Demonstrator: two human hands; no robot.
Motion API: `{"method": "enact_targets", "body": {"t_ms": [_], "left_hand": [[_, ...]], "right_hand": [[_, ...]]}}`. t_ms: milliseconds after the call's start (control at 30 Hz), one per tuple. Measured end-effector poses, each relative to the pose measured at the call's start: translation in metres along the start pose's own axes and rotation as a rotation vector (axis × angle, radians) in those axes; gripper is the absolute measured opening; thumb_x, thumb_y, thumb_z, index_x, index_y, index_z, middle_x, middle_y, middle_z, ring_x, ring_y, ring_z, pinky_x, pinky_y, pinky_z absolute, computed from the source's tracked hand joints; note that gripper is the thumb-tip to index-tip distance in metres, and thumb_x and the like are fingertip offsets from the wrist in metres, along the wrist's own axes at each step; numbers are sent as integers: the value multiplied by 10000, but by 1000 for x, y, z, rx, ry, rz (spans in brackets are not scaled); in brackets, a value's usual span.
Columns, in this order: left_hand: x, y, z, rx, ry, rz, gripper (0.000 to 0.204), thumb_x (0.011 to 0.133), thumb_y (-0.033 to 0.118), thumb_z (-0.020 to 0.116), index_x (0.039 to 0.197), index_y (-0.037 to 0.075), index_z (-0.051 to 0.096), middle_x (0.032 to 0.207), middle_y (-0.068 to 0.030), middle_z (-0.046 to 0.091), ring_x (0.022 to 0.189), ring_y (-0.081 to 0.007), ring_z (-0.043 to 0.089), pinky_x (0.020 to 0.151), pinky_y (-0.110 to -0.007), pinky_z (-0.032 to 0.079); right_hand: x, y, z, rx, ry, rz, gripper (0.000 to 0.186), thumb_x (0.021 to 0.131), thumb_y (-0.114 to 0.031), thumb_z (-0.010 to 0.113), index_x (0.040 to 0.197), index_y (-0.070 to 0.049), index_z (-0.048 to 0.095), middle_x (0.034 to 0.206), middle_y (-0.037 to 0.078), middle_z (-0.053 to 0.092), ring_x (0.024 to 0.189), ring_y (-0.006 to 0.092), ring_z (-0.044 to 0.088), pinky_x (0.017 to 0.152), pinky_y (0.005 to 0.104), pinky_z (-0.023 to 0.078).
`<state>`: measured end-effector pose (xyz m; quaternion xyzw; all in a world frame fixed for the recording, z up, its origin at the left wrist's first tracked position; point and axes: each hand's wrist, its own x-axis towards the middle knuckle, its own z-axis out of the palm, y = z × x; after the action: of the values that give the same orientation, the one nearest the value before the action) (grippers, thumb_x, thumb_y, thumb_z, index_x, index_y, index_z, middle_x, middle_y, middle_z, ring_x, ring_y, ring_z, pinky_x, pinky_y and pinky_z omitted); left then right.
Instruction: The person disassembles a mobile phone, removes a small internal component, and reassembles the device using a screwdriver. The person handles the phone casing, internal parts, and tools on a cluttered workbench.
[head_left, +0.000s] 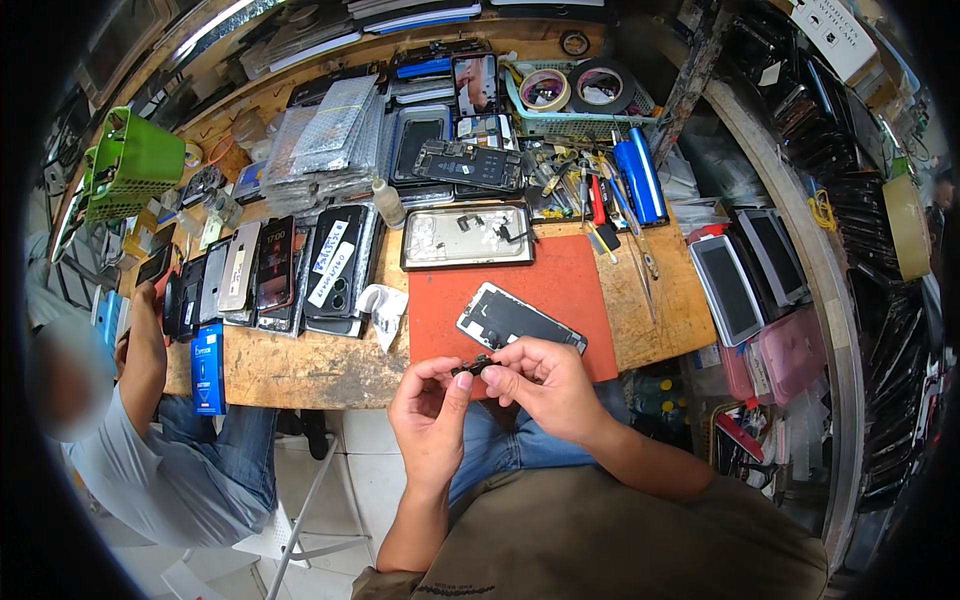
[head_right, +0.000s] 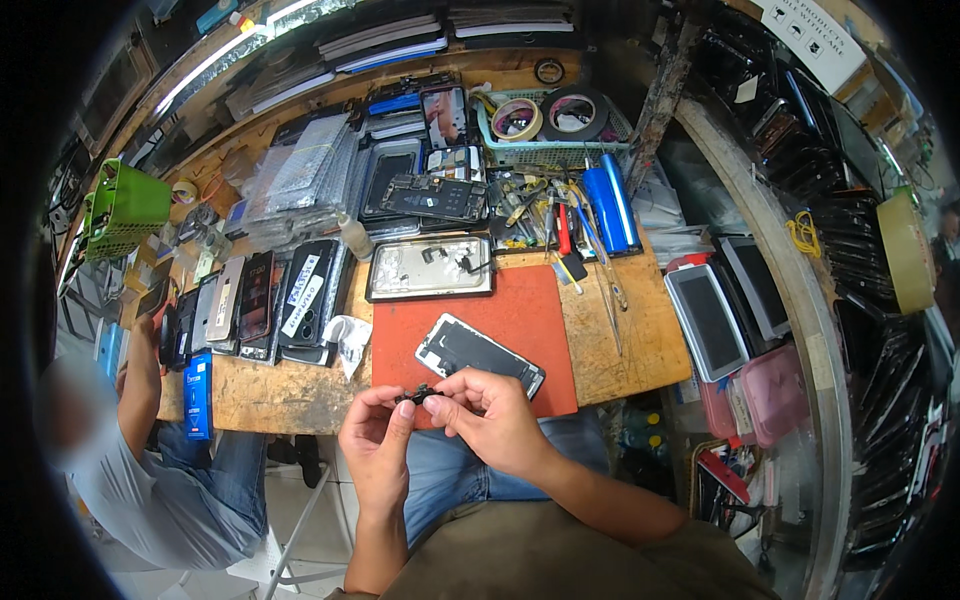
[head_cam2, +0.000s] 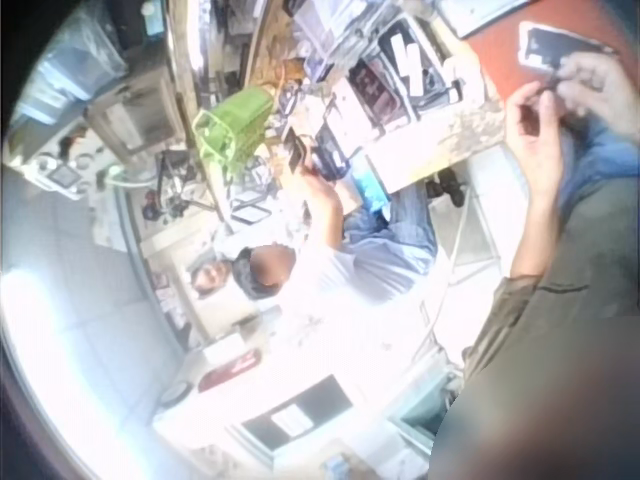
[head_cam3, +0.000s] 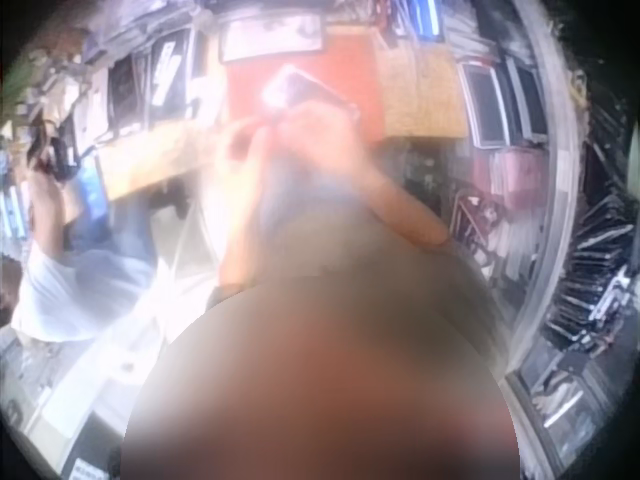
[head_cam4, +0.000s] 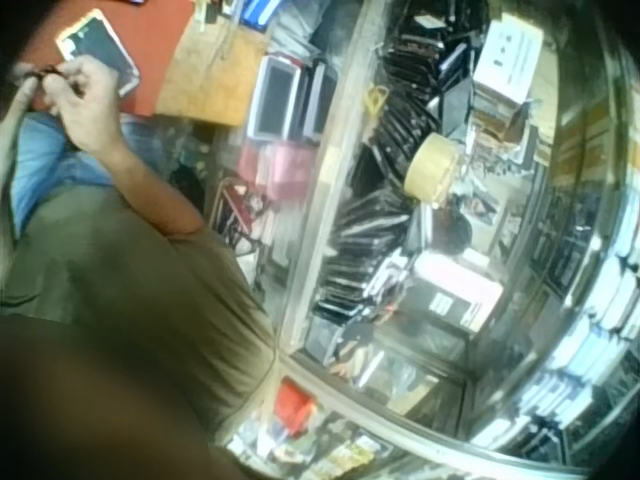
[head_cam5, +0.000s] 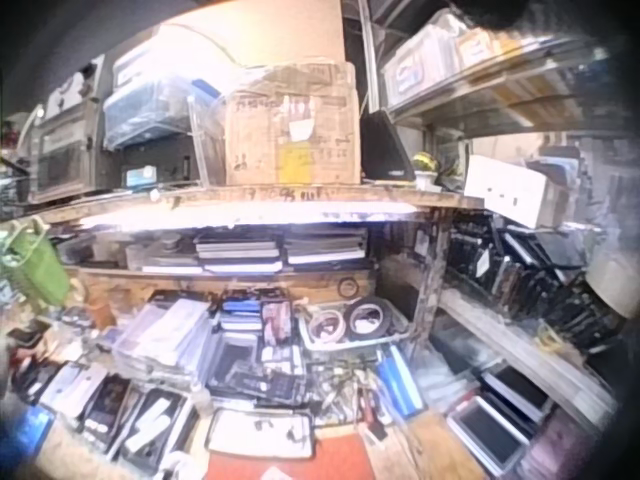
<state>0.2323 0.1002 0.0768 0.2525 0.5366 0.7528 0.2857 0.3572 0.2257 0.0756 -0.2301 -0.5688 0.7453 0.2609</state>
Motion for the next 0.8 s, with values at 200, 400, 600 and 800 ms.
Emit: {"method": "enact_targets", "body": {"t_ms": [200,400,600,800], "left_hand": [[-2,-7,9,-61,13,12,207,1075,6,814,1268,-5,740,1091,-6,739,962,-53,645,856,-232,523],[-2,-3,5,-16,28,16,207,1080,18,814,1270,-4,736,1088,-8,737,950,-47,645,840,-221,521],[1,-6,5,-66,-5,-64,248,1090,30,804,1320,-9,718,1102,-15,741,984,-64,676,883,-227,546],[4,-4,3,-241,3,-161,279,1123,71,762,1380,-23,709,1148,-35,753,1042,-87,691,946,-252,560]], "right_hand": [[0,-2,-6,38,13,43,189,1109,-119,807,1197,44,772,977,72,819,848,88,760,710,253,595],[2,-8,-2,32,-23,45,160,1119,-110,790,1198,28,769,1000,62,810,870,92,763,750,254,608],[1,-12,-7,4,-12,35,130,1143,-113,747,1144,17,756,958,59,794,850,94,748,762,268,599],[1,-12,-12,70,35,55,129,1136,-119,754,1094,2,742,949,53,786,818,79,723,727,262,571]]}}
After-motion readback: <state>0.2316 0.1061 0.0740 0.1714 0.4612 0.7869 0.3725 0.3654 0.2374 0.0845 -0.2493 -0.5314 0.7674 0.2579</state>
